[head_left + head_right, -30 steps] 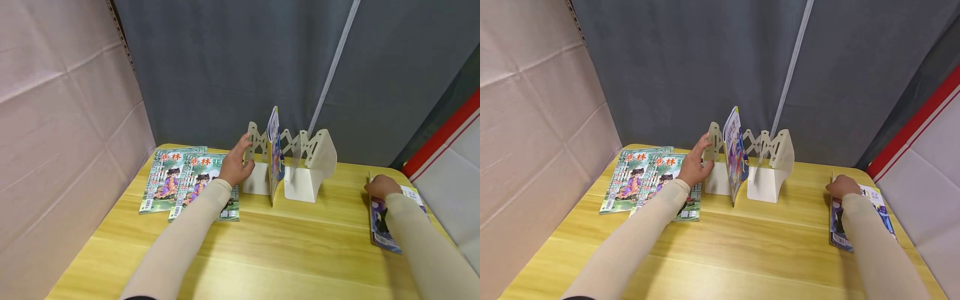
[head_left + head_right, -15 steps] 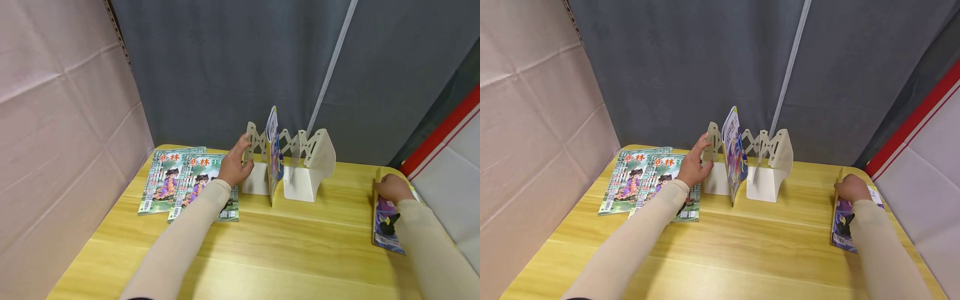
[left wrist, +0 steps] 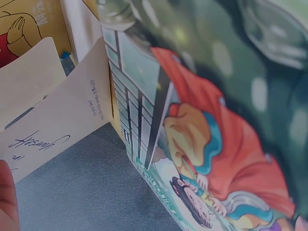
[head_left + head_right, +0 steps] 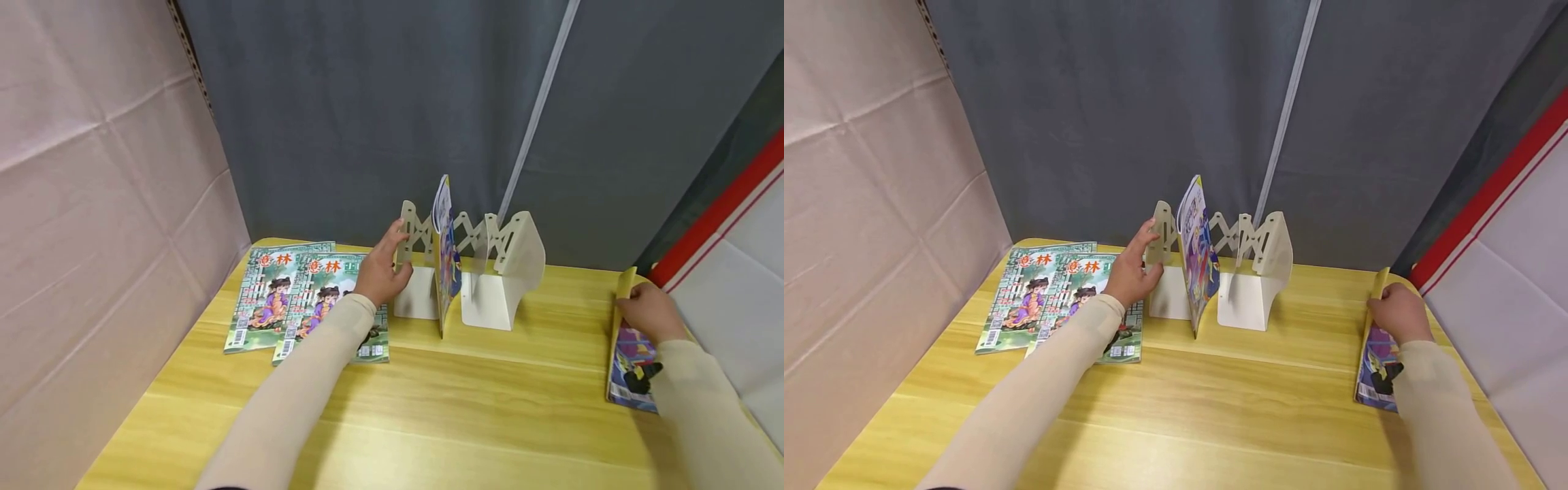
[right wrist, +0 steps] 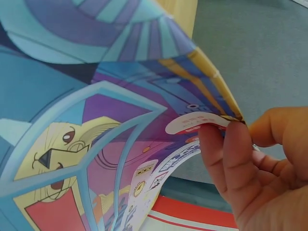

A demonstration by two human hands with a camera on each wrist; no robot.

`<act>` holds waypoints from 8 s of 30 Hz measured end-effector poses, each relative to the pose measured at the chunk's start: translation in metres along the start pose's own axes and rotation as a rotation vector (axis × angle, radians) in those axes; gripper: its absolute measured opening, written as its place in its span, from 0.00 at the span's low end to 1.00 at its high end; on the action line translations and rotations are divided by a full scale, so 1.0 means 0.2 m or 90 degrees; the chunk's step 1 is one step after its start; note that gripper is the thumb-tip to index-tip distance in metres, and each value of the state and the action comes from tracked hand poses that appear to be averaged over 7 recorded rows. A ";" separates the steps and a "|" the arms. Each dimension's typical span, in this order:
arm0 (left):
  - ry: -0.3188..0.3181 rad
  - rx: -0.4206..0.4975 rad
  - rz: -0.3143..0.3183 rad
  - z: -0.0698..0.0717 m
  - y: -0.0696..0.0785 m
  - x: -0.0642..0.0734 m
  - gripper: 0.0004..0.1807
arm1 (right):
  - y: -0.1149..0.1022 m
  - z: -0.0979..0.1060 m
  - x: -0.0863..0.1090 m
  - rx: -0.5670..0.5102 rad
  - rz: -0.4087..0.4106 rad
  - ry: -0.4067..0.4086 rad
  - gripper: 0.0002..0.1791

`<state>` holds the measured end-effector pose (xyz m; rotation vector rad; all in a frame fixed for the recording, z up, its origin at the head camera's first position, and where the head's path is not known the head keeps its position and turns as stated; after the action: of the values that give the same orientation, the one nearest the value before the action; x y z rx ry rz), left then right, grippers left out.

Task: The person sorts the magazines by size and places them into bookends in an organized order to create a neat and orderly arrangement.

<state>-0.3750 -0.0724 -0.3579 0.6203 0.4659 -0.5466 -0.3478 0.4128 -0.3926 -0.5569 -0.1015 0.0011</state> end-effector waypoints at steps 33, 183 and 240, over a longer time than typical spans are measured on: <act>0.009 0.006 -0.012 0.00 -0.01 -0.01 0.30 | -0.16 0.12 0.28 -0.004 -0.021 0.094 0.27; -0.004 0.007 0.005 0.00 0.00 -0.01 0.29 | -1.35 -0.43 0.20 -0.197 0.431 0.378 0.10; -0.002 0.019 0.004 -0.03 -0.01 0.01 0.30 | -0.74 -0.16 -0.03 -0.277 0.315 0.302 0.12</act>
<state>-0.3761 -0.0696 -0.3634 0.6490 0.4537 -0.5495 -0.3556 0.2704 -0.3415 -0.9910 0.5124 0.3338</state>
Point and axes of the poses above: each hand's wrist, its own x-axis away from the middle knuckle, its own z-axis out of the back of the hand, y = z × x, the point moved 7 cm from there along -x, towards the middle knuckle, and after that the axes turned 10 degrees about -y, right-handed, at the moved point
